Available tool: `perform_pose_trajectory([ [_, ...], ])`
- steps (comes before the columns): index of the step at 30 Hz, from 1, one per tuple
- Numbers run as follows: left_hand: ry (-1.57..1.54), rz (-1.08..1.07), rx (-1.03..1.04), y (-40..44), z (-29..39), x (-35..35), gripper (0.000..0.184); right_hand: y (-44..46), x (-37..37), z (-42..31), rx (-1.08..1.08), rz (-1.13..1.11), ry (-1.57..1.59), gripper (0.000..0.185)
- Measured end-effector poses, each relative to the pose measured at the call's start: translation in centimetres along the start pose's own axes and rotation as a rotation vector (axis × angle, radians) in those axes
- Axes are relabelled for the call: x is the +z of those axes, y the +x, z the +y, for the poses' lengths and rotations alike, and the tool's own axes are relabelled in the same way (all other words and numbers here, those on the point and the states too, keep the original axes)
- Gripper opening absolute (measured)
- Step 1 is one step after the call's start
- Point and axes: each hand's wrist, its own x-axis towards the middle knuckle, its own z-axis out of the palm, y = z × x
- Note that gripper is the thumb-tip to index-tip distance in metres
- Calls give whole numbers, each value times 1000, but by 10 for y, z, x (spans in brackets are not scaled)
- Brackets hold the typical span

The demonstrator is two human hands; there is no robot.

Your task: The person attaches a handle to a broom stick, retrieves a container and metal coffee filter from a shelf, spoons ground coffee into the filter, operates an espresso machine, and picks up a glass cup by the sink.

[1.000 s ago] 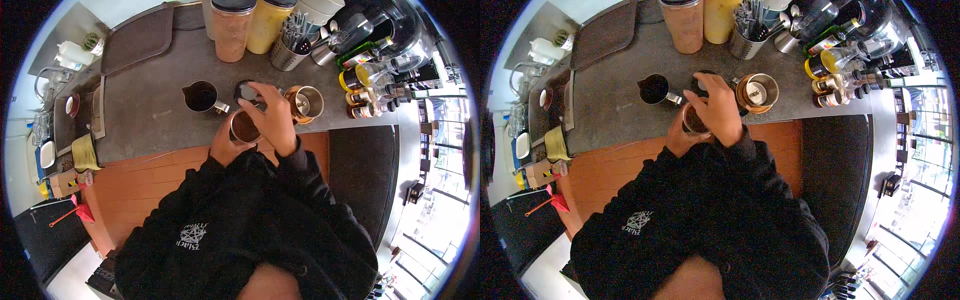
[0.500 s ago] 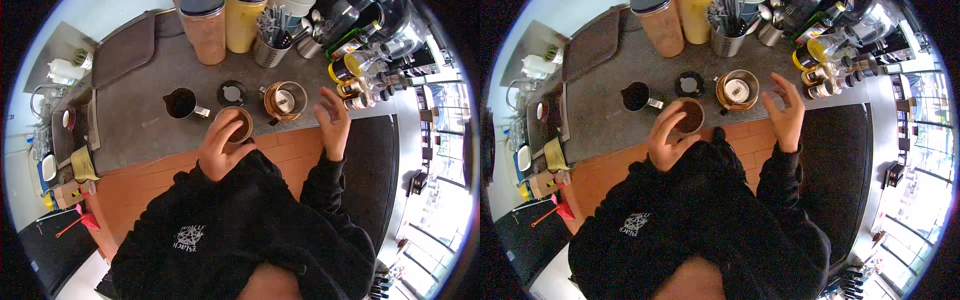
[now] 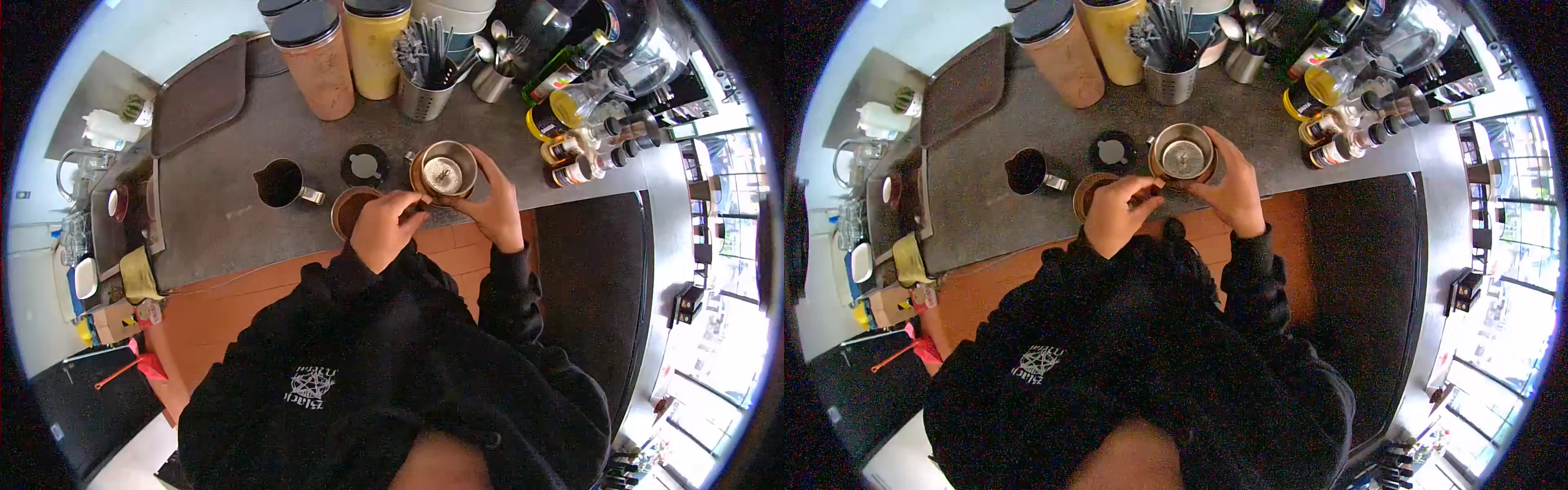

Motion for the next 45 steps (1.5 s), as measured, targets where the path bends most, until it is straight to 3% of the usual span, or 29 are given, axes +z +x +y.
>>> perform_pose_trajectory([
  [10,66,218,89,-12,26,-44,24,17,15,-59,-94,60,1,66],
  [19,97,464,25,-56,-7,-113,26,41,102,-106,-303,-28,135,65],
  [23,168,549,2,-71,-27,-137,23,44,136,-120,-275,-76,146,66],
  [30,113,494,-102,-82,-47,-158,25,42,165,-129,-281,-63,147,67],
  [45,119,386,-20,-80,-72,-172,28,32,181,-129,-165,-10,87,67],
])
